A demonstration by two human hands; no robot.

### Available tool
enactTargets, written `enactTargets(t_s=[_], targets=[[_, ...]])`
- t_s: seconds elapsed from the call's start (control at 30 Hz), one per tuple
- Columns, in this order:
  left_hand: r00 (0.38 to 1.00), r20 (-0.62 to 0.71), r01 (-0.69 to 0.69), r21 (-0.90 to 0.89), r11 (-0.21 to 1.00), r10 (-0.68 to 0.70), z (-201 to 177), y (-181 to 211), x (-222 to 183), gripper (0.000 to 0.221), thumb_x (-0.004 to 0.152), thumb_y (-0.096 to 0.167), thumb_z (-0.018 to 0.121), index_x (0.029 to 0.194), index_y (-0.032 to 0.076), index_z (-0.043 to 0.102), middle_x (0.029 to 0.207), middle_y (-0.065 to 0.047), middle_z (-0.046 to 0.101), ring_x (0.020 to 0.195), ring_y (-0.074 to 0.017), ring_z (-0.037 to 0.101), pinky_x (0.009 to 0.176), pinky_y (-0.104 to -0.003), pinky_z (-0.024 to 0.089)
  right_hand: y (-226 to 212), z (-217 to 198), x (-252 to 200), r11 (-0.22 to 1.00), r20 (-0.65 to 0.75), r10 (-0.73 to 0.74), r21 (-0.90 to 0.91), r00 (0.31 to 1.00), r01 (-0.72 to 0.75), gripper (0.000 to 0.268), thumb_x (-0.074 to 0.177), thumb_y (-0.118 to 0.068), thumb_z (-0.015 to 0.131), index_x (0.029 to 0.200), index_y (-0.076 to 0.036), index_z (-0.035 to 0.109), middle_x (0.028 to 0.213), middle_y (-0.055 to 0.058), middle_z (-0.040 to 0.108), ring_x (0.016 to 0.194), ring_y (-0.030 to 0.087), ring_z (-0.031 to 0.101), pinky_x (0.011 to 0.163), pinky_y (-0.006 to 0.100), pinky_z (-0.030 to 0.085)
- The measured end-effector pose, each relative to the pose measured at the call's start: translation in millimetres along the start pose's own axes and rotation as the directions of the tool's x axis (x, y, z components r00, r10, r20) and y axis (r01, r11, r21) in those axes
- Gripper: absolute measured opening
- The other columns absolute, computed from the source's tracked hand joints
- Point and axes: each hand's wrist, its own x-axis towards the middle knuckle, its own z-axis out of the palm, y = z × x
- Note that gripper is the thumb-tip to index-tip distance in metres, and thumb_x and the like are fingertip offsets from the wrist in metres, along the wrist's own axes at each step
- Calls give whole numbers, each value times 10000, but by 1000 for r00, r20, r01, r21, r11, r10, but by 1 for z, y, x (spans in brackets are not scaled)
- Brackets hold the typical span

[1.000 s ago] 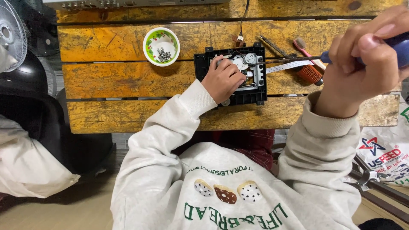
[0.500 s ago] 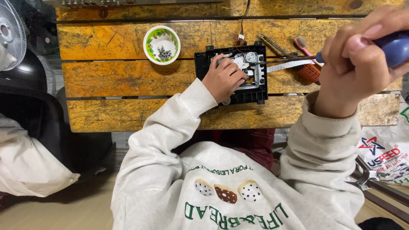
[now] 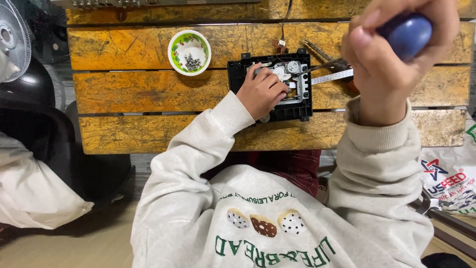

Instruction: Reassembling a DVD player's optical drive by picking up screws from a container and fastening them with a screwdriver.

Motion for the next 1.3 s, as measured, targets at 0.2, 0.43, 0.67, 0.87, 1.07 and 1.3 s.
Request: enactTargets(t_s=[0.2,0.43,0.67,0.87,1.07,1.3], targets=[[1000,25,11,-10,1000,-11,-4,0,0,44,950,220,730,944,204,689,928,5,660,991,-266,600,1053,-530,373,5,-6,6,988,48,146,51,988,-149,267,1106,-365,424,1251,-141,431,938,200,407,684,316,421,630,415,378],[998,61,22,-35,999,-20,-3,-1,-1,35,969,228,680,966,206,653,929,9,632,977,-261,579,1045,-529,372,33,-51,-21,989,-67,123,90,990,-117,328,1231,-204,427,1549,-125,448,1266,350,448,1139,575,526,1080,700,507],[997,71,41,-41,998,-38,2,-1,-4,46,995,248,643,1005,204,637,962,12,644,1021,-269,587,1072,-537,356,15,-24,2,990,72,95,101,993,-102,202,1075,-185,519,1226,-193,386,1087,223,425,808,401,520,637,481,520],[995,77,58,-22,998,-56,2,0,-5,60,960,251,646,995,203,651,940,19,633,980,-259,574,1046,-513,361,7,-7,13,997,-49,65,46,997,-63,529,1053,-659,512,1204,-169,382,897,135,364,614,223,358,544,338,352],[993,79,87,28,996,-89,0,-3,0,59,919,322,665,948,274,683,910,47,653,1000,-252,597,1050,-534,365,-12,3,21,985,-156,171,-5,973,-174,376,1092,-449,513,1259,-122,436,1120,102,464,863,186,496,797,288,494],[994,82,74,-73,995,-68,2,-2,-5,134,1006,291,567,1027,211,672,975,4,665,984,-290,604,1058,-546,383,-15,-8,30,986,-3,151,73,988,-151,264,977,-165,630,1102,-153,397,1120,120,541,872,262,630,851,388,616]])
